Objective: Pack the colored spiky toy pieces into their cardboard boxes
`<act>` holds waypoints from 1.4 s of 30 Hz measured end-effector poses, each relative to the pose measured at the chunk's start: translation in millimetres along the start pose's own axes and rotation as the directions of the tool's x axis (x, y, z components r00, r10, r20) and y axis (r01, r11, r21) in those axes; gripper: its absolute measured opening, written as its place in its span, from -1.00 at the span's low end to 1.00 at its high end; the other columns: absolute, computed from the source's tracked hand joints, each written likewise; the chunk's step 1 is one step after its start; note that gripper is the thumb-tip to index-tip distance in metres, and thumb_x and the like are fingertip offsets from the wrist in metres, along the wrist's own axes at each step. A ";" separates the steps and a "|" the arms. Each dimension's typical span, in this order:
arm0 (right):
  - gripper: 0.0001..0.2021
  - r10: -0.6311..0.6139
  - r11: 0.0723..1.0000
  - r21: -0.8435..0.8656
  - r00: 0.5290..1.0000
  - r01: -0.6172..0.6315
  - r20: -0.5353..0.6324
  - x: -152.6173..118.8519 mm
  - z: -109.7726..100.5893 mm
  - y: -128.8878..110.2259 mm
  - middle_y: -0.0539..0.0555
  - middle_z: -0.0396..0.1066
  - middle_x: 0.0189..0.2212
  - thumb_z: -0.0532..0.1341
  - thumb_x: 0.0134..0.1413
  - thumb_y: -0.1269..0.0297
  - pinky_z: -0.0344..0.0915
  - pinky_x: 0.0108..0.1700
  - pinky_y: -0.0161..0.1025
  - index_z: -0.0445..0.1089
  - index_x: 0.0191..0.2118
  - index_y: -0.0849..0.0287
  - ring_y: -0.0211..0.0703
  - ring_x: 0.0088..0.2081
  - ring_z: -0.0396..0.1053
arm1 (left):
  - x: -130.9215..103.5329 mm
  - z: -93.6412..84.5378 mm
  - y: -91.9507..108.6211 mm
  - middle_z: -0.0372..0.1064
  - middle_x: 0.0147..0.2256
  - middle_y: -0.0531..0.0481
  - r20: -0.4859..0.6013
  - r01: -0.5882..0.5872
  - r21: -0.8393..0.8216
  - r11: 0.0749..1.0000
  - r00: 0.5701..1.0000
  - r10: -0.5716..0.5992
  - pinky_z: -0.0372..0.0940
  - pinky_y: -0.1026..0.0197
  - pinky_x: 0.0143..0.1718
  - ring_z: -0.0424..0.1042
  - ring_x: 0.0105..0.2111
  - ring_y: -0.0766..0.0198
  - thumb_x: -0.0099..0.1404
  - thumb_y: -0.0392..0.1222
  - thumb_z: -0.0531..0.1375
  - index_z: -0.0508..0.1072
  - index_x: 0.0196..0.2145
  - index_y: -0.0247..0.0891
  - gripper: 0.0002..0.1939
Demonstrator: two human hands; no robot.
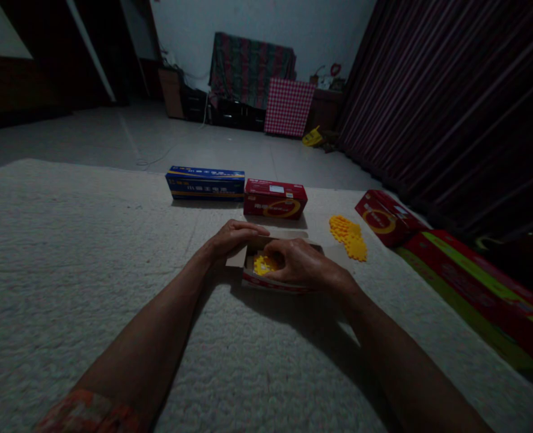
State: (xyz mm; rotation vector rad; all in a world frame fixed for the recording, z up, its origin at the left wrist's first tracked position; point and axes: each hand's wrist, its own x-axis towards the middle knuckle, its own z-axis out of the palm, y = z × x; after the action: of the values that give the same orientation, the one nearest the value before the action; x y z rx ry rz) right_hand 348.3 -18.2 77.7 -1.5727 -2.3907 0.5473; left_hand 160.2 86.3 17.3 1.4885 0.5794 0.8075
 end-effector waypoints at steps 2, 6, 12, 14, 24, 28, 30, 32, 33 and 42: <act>-0.78 -0.009 1.000 0.016 1.000 0.009 -0.003 -0.3 -0.1 -0.5 0.04 0.52 -0.33 0.39 -0.02 0.22 0.13 -0.36 -0.30 0.52 -0.21 0.15 -0.21 -0.38 0.36 | 0.4 0.1 -0.5 0.65 -0.24 -0.12 -0.005 0.003 -0.003 1.000 1.000 -0.003 0.30 -0.04 0.06 0.55 -0.14 0.02 0.04 -0.14 0.33 0.70 -0.34 -0.20 -0.79; -0.77 -0.017 0.999 0.034 1.000 0.016 0.006 0.5 0.4 4.1 0.05 0.55 -0.32 0.38 -0.05 0.31 0.18 -0.35 -0.30 0.55 -0.19 0.13 -0.20 -0.36 0.39 | 1.3 -0.7 -1.9 0.65 -0.23 -0.14 -0.018 -0.005 0.007 1.000 1.000 0.006 0.29 -0.02 0.06 0.54 -0.12 0.00 0.02 -0.13 0.34 0.70 -0.35 -0.23 -0.77; -0.88 -0.045 0.999 0.022 0.999 0.045 -0.012 1.8 5.0 7.3 0.01 0.51 -0.41 0.33 -0.01 0.35 0.11 -0.41 -0.30 0.55 -0.28 0.14 -0.26 -0.45 0.32 | -0.3 -0.5 0.7 0.65 -0.23 -0.15 -0.022 0.015 0.037 0.999 1.000 -0.015 0.31 -0.04 0.05 0.55 -0.11 -0.02 0.04 -0.10 0.34 0.70 -0.35 -0.23 -0.77; -0.89 -0.040 0.999 0.018 0.999 0.041 -0.032 -0.5 3.9 3.5 0.02 0.51 -0.42 0.35 -0.01 0.34 0.11 -0.40 -0.30 0.55 -0.29 0.16 -0.26 -0.46 0.31 | -1.7 0.7 2.5 0.65 -0.22 -0.16 -0.034 0.024 0.042 0.999 0.999 -0.023 0.32 -0.05 0.04 0.55 -0.12 -0.03 0.04 -0.09 0.34 0.70 -0.35 -0.23 -0.77; -0.85 0.114 0.993 0.049 0.900 -0.103 -0.421 -28.5 -50.2 60.6 0.03 0.57 -0.38 0.22 0.13 0.37 0.32 -0.23 -0.27 0.58 -0.31 0.15 -0.20 -0.33 0.47 | -2.8 2.9 7.3 0.65 -0.21 -0.19 -0.092 0.024 0.106 0.994 0.996 -0.014 0.29 -0.12 0.14 0.52 -0.02 -0.15 0.00 -0.08 0.35 0.71 -0.39 -0.22 -0.78; -0.77 0.387 0.897 0.084 0.679 -0.434 -0.624 -50.6 -55.0 141.9 0.15 0.57 -0.24 0.20 0.00 0.44 0.42 -0.09 -0.08 0.57 -0.23 0.18 -0.05 -0.21 0.51 | -2.1 3.0 8.7 0.65 -0.21 -0.20 -0.095 0.026 0.100 0.995 0.995 -0.016 0.27 -0.15 0.17 0.52 -0.01 -0.17 -0.01 -0.07 0.36 0.71 -0.41 -0.20 -0.79; -0.68 0.411 0.883 0.076 0.685 -0.463 -0.601 -67.2 -45.2 170.1 0.21 0.51 -0.07 0.27 -0.08 0.41 0.42 0.00 0.01 0.54 -0.12 0.16 0.04 -0.09 0.49 | -1.8 3.1 8.4 0.65 -0.21 -0.19 -0.094 0.033 0.102 0.994 0.995 -0.024 0.26 -0.16 0.18 0.51 0.00 -0.19 -0.01 -0.05 0.37 0.71 -0.42 -0.19 -0.78; -0.56 0.369 0.907 0.050 0.729 -0.419 -0.577 -83.7 -29.5 185.2 0.23 0.43 0.06 0.34 -0.17 0.37 0.38 0.11 0.07 0.50 -0.04 0.13 0.11 0.07 0.41 | -1.6 3.2 7.7 0.65 -0.20 -0.18 -0.096 0.044 0.099 0.994 0.995 -0.034 0.25 -0.16 0.19 0.51 0.00 -0.20 -0.02 -0.04 0.37 0.71 -0.42 -0.19 -0.77; -0.52 0.345 0.918 0.043 0.740 -0.395 -0.578 -90.6 -20.7 188.6 0.23 0.38 0.10 0.34 -0.17 0.34 0.35 0.15 0.07 0.48 0.00 0.11 0.12 0.13 0.37 | -1.6 3.3 7.3 0.65 -0.20 -0.18 -0.099 0.048 0.095 0.994 0.994 -0.039 0.25 -0.16 0.19 0.51 0.01 -0.21 -0.03 -0.03 0.37 0.71 -0.42 -0.20 -0.76; -0.44 0.346 0.894 -0.038 0.743 -0.446 -0.573 -102.4 7.4 194.2 0.28 0.26 0.13 0.27 -0.05 0.21 0.22 0.28 -0.01 0.37 0.13 0.24 0.11 0.18 0.28 | -2.4 4.9 11.1 0.65 -0.21 -0.16 -0.107 0.061 0.137 0.989 0.993 -0.047 0.27 -0.14 0.16 0.50 0.00 -0.23 -0.03 0.01 0.37 0.71 -0.43 -0.15 -0.76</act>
State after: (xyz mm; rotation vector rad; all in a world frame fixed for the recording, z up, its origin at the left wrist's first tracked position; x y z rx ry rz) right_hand 547.9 -44.4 -10.3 -1.9985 -1.7029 -0.0740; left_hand 161.2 80.3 28.0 1.5585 0.7642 0.8186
